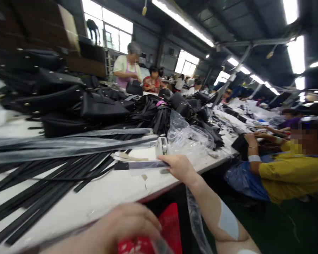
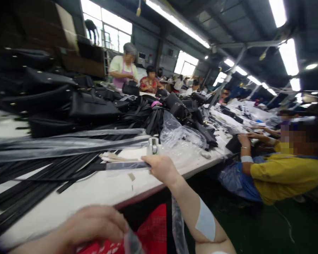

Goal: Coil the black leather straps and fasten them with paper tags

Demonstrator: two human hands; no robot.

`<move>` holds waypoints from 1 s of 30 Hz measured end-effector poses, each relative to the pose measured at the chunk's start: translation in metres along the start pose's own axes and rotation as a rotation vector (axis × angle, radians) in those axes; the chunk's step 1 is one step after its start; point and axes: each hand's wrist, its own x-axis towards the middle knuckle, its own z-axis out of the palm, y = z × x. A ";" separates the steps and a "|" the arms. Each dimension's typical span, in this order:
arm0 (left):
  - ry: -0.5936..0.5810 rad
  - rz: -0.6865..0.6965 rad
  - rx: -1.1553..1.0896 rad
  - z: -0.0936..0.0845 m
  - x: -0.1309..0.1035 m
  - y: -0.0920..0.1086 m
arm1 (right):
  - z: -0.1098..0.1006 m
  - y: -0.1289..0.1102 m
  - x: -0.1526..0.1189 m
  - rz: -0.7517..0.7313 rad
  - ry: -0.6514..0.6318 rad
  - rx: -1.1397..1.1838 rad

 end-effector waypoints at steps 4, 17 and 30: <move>0.540 0.024 0.087 -0.046 0.031 -0.013 | 0.013 0.013 -0.007 -0.065 0.046 -0.189; -0.423 -0.439 -0.894 -0.036 0.037 -0.051 | 0.015 -0.003 0.010 -0.168 0.045 -0.043; 0.552 -0.039 0.033 -0.057 0.081 -0.073 | 0.037 -0.108 -0.006 -0.024 -0.617 1.529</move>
